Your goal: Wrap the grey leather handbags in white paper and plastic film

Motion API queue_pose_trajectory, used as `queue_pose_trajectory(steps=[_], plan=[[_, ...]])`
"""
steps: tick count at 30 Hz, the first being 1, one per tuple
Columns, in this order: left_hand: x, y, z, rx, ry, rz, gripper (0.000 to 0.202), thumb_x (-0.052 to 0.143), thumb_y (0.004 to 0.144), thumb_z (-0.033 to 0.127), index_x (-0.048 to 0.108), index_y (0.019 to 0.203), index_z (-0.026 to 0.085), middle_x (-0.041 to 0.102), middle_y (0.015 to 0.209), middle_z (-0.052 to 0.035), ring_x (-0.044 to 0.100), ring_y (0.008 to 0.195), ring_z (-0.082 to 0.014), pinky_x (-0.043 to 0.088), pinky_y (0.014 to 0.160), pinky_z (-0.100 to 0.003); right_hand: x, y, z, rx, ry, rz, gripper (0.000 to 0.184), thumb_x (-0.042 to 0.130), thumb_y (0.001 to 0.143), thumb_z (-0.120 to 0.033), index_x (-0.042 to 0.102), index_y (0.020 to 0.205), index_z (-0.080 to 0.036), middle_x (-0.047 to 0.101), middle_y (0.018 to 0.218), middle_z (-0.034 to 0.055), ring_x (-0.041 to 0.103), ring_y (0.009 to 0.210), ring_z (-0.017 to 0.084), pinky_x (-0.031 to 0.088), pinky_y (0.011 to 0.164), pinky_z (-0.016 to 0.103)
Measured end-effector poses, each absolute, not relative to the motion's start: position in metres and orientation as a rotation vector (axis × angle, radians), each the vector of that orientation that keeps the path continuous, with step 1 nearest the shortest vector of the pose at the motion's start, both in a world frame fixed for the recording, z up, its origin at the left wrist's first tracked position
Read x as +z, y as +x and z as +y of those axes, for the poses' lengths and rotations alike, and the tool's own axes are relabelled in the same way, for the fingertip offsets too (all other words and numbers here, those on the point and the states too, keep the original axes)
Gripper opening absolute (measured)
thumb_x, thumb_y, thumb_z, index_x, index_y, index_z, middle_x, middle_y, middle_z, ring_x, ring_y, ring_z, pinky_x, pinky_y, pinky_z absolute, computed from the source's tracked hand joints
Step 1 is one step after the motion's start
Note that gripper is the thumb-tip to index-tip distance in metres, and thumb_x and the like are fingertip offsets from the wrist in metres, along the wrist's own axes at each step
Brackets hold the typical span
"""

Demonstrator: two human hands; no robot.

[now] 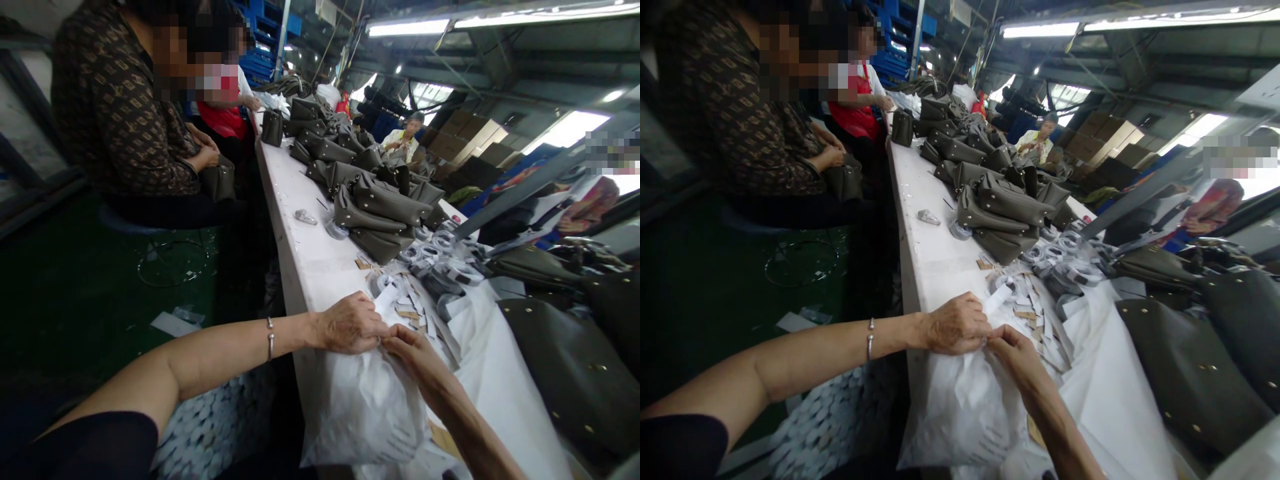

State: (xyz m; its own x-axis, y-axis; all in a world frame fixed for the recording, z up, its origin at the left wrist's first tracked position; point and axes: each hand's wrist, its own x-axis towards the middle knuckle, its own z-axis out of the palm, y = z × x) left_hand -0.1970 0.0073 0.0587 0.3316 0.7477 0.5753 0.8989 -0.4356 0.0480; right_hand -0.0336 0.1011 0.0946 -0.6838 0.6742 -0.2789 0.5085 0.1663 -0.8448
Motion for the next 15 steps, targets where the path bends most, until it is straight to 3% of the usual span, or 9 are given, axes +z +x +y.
queue_pose_trajectory(steps=[6, 9, 11, 15], plan=[[0.063, -0.191, 0.007, -0.727, -2.332, -1.553, 0.007, 0.058, 0.088, 0.024, 0.063, 0.086, 0.019, 0.067, 0.078, -0.002, 0.06, 0.08, -0.0197, 0.04, 0.083, -0.037, 0.086, -0.04, 0.094, 1.364, -1.125, -2.251, 0.018, 0.06, 0.055, -0.035, 0.048, 0.054, -0.022, 0.045, 0.052, -0.0057, 0.038, 0.054, 0.012, 0.029, 0.052, 0.025], [0.071, -0.195, 0.007, -0.754, -2.362, -1.619, 0.007, 0.059, 0.089, 0.022, 0.063, 0.085, 0.018, 0.069, 0.081, -0.0023, 0.062, 0.08, -0.0194, 0.044, 0.083, -0.036, 0.098, -0.037, 0.101, 1.452, -1.118, -2.279, 0.02, 0.066, 0.055, -0.037, 0.059, 0.058, -0.019, 0.054, 0.056, -0.0029, 0.045, 0.057, 0.014, 0.035, 0.055, 0.026], [0.071, -0.206, 0.001, -0.953, -2.341, -1.67, 0.01, 0.061, 0.091, 0.026, 0.063, 0.094, 0.017, 0.07, 0.094, -0.005, 0.064, 0.091, -0.0197, 0.045, 0.09, -0.036, 0.111, -0.02, 0.113, 1.457, -1.141, -2.208, 0.03, 0.072, 0.059, -0.044, 0.069, 0.072, -0.018, 0.064, 0.066, 0.001, 0.054, 0.064, 0.017, 0.041, 0.059, 0.028], [0.046, -0.225, -0.042, -1.745, -1.971, -1.94, 0.066, 0.069, 0.086, 0.048, 0.044, 0.137, 0.015, 0.051, 0.14, -0.0173, 0.047, 0.131, -0.0275, 0.038, 0.11, -0.044, 0.12, 0.021, 0.139, 1.077, -1.203, -2.095, 0.041, 0.073, 0.066, -0.059, 0.073, 0.084, -0.022, 0.072, 0.087, 0.0058, 0.064, 0.082, 0.026, 0.049, 0.064, 0.032]])
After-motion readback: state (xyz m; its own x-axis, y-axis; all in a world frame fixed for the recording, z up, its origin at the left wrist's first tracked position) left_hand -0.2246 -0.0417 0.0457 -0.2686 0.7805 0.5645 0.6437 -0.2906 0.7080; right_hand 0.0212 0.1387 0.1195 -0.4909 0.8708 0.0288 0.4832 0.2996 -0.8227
